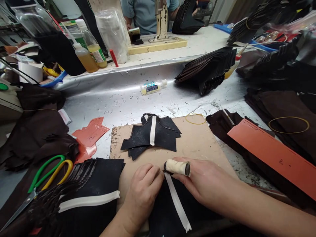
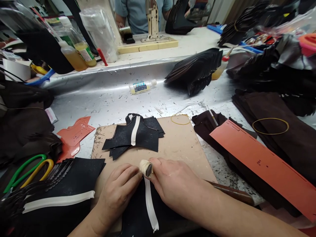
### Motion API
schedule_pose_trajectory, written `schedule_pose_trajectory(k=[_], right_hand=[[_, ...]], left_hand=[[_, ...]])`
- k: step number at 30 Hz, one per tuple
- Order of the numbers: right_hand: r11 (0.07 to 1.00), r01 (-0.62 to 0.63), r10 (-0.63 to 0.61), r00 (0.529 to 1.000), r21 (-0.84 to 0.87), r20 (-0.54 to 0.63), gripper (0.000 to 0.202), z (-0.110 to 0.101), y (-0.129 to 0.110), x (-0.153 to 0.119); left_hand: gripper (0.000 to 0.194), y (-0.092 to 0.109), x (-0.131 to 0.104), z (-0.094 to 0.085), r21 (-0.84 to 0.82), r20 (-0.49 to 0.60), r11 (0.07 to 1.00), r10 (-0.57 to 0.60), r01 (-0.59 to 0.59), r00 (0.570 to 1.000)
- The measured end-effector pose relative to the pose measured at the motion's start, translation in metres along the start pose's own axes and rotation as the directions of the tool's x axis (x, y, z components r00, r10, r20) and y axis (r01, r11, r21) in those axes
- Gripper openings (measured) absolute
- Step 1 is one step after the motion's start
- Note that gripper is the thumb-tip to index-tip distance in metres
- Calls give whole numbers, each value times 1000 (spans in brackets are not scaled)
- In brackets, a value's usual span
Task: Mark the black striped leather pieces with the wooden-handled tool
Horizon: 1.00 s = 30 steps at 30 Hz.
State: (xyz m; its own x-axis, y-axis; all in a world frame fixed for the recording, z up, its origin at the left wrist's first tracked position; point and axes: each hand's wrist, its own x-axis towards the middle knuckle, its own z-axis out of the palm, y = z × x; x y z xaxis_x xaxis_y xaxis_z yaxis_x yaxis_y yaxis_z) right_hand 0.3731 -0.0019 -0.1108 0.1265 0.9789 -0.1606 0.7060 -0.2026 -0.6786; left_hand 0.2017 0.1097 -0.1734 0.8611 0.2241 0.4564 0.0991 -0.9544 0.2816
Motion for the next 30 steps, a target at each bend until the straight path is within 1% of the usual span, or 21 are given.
schedule_pose_trajectory(k=[1, 4, 5, 6, 9, 10, 11, 14, 15, 16, 18, 19, 20, 21, 22, 24, 25, 27, 28, 29, 30], right_hand=[[1000, 19, -19, 1000, -10, -18, 24, -2, -1, 0], [994, 96, -87, 980, 45, -178, 28, -2, -4, 2], [993, 100, -87, 979, 61, -184, 30, -1, -5, 3], [995, 85, -76, 986, 56, -150, 30, 0, -6, 5], [999, 21, -19, 999, -42, 27, 22, -1, -9, 10], [997, 21, -19, 999, -69, 40, 21, -2, -11, 11], [997, 34, -33, 999, -74, 14, 20, -4, -13, 11], [994, 106, -103, 983, 15, -154, 22, -4, -16, 10], [992, 117, -108, 981, 45, -163, 22, -2, -14, 9], [992, 110, -102, 986, 60, -134, 22, 1, -12, 8], [997, 67, -66, 998, 40, -24, 20, 3, -5, 6], [999, 46, -46, 999, 19, -1, 21, 3, -1, 4], [999, 36, -36, 999, 5, -24, 23, 0, 3, 3], [999, 33, -33, 996, 0, -85, 25, -4, 7, 2], [999, 43, -43, 983, -6, -176, 27, -8, 10, 0], [997, 71, -77, 935, -31, -347, 30, -18, 16, -6], [996, 81, -93, 913, -48, -396, 31, -21, 19, -9], [994, 72, -99, 897, -79, -430, 32, -25, 26, -15], [995, 49, -82, 897, -86, -434, 33, -26, 30, -18], [996, 17, -55, 894, -90, -445, 35, -28, 34, -20], [996, -12, -30, 886, -88, -462, 39, -29, 39, -22]], left_hand=[[23, 0, 0, 0, 2, -1, 1000, 1, -1, 1000], [21, 2, 0, 0, 15, -17, 1000, 4, -4, 1000], [21, 2, 0, 0, 27, -29, 1000, -9, 10, 1000], [20, 3, 0, 0, 41, -41, 999, -26, 28, 999], [16, 4, -2, 2, 77, -59, 994, -78, 83, 995], [13, 5, -3, 2, 82, -56, 992, -88, 92, 995], [11, 6, -4, 3, 80, -52, 992, -96, 100, 994], [12, 7, -4, 2, 50, -49, 990, -128, 131, 991], [14, 7, -4, 1, 36, -44, 989, -138, 140, 989], [16, 7, -4, -1, 24, -37, 987, -156, 156, 987], [18, 5, -5, -3, 6, -4, 975, -222, 222, 975], [19, 4, -5, -4, -4, 15, 962, -272, 272, 962], [17, 5, -5, -3, -11, 23, 946, -323, 323, 946], [15, 7, -5, -1, -14, 18, 929, -369, 370, 929], [20, 11, -5, 2, -17, 3, 915, -403, 403, 915], [39, 25, -3, 10, -32, -33, 899, -437, 436, 899], [40, 33, -1, 14, -55, -45, 894, -448, 446, 893], [28, 46, 2, 13, -174, -28, 858, -494, 483, 869], [21, 50, 2, 6, -251, 7, 810, -545, 529, 838], [14, 50, 1, -5, -310, 48, 740, -615, 597, 787], [7, 48, -3, -20, -340, 83, 656, -693, 674, 716]])
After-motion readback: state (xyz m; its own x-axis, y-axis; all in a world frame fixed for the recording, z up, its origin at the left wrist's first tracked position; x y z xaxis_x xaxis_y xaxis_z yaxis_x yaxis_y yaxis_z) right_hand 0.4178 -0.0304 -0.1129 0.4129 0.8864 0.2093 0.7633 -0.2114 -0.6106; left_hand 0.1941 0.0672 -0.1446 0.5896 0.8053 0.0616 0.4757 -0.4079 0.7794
